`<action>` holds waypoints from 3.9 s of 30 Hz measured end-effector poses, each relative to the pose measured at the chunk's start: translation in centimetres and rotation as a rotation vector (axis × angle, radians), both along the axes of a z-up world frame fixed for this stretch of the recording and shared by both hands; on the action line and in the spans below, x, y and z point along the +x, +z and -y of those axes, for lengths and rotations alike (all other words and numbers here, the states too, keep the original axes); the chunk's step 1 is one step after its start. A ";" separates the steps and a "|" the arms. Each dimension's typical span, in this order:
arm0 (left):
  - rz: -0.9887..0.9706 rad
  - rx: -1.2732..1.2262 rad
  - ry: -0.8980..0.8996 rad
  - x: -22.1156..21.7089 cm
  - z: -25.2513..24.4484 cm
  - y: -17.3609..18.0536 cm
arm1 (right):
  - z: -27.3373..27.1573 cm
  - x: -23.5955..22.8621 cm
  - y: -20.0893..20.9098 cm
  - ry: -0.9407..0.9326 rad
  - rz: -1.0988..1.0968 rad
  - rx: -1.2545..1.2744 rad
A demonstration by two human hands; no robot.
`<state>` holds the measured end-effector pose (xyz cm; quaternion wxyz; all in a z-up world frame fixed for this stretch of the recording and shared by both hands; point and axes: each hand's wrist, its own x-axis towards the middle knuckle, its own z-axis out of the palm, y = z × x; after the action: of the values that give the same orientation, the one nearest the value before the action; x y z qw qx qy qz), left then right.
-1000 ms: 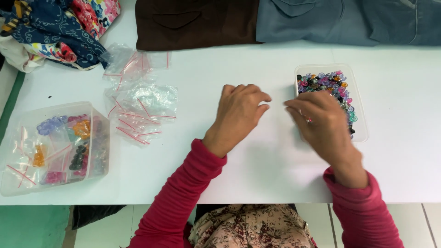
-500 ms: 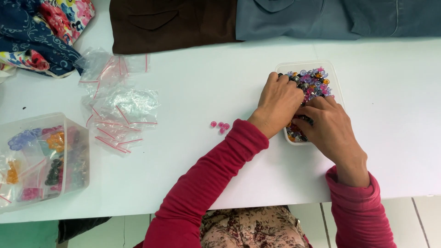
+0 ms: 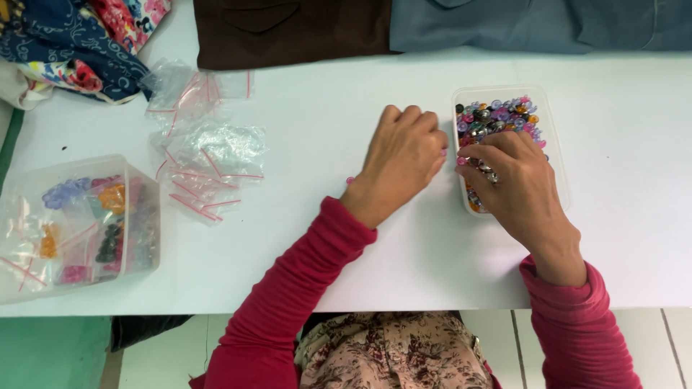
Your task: Sorting various colored buttons from a large container into small individual plastic bags.
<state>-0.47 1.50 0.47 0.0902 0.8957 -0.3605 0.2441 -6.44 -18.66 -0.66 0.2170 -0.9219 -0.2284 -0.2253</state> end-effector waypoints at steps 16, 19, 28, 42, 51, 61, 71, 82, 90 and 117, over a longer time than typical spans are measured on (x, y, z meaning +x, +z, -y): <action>-0.476 -0.006 0.204 -2.3 -10.8 0.3 | -11.2 2.0 -2.0 0.001 -0.095 -0.357; -0.448 -0.037 0.155 -1.6 -9.1 1.6 | -9.0 1.9 0.2 0.009 -0.064 -0.273; -0.133 -0.244 -0.097 4.1 3.5 -1.2 | 1.3 3.3 3.5 -0.308 -0.156 -0.406; -0.064 0.020 0.030 5.9 7.8 -2.4 | 2.6 3.8 0.6 -0.337 -0.366 -0.338; -0.127 -0.161 -0.107 3.1 4.0 -0.3 | 2.4 2.9 -0.1 -0.204 -0.110 -0.111; -0.477 -0.046 0.112 -2.4 -8.9 -0.3 | -9.0 0.5 -1.9 0.093 -0.033 -0.204; -0.480 -0.035 0.187 -2.6 -10.0 0.2 | -10.3 0.2 -0.6 0.123 -0.024 -0.156; -0.174 -0.097 -0.048 2.6 5.2 -2.9 | 2.8 2.7 1.3 -0.200 -0.099 -0.128; -0.124 -0.112 -0.074 3.8 9.6 -4.5 | 5.1 4.5 -2.9 -0.429 -0.233 -0.445; -0.162 -0.122 0.077 -3.7 -7.5 -1.2 | -7.5 1.1 -0.8 -0.007 0.083 -0.225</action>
<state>-4.14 8.95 -0.70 0.1640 0.9186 -0.3017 0.1958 -5.32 -11.16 -1.50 0.1017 -0.9312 -0.2578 -0.2367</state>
